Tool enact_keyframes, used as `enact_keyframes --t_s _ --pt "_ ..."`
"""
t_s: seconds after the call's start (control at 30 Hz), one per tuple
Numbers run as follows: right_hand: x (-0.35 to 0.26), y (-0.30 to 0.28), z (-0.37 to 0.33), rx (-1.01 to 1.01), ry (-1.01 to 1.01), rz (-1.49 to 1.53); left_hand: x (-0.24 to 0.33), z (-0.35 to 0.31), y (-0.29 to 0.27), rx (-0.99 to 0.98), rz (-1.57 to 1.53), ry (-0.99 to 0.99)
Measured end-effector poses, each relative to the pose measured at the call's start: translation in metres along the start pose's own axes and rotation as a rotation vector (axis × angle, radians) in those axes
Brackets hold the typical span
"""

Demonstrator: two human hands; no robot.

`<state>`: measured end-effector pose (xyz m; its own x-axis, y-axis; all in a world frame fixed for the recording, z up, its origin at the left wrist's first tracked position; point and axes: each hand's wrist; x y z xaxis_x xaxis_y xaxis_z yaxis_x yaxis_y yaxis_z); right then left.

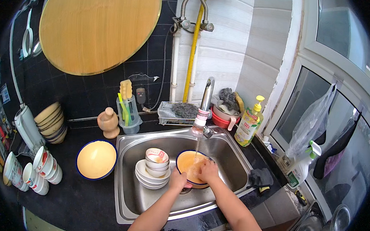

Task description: The person washes several bowls and plates in a kitchen sink using a sponge and running water. They scrub the items, rinse them thoroughly, and place the clean dishes into a stack on the counter to the left of the sink.

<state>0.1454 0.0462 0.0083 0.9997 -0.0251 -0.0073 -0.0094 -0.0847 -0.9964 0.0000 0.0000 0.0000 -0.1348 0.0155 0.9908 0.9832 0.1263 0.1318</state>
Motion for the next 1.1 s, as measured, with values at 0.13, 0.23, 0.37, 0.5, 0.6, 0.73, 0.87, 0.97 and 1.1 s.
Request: enact_keyframes --t_s 0.13,0.23,0.37,0.5,0.6,0.73,0.87,0.97,1.1 --pt "0.014 0.005 0.015 0.434 -0.250 0.195 0.007 -0.003 0.019 -0.132 -0.069 -0.106" --pt "0.013 0.007 0.022 0.527 -0.508 0.385 0.014 -0.008 0.026 -0.163 -0.068 -0.103" --pt "0.007 -0.007 0.009 0.595 -0.378 0.267 0.015 -0.012 0.025 -0.078 -0.102 -0.037" --pt "0.014 -0.005 0.007 0.520 -0.271 0.217 0.002 -0.005 0.019 0.087 -0.066 0.210" --pt "0.012 0.005 0.003 0.293 -0.279 0.207 0.003 -0.004 0.014 0.172 0.012 0.225" --pt "0.000 0.006 0.007 -0.115 -0.573 0.490 0.000 -0.002 0.007 0.232 0.041 0.356" --pt "-0.009 0.014 0.006 -0.076 -0.694 0.469 -0.011 0.007 -0.002 0.123 -0.038 0.203" --pt "-0.008 0.008 0.001 0.071 -0.447 0.186 -0.002 0.000 0.003 0.084 -0.036 0.176" --pt "0.002 0.009 0.006 0.304 -0.219 0.040 0.002 0.001 0.007 0.160 -0.006 0.247"
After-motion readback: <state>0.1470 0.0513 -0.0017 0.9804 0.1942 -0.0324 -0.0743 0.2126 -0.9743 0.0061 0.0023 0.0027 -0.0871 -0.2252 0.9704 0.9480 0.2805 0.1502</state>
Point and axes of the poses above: each hand's wrist, its own z-axis towards the middle knuckle, its own y-axis out of the palm, x = y × z, and after that the axes turned 15 degrees about y, right-handed
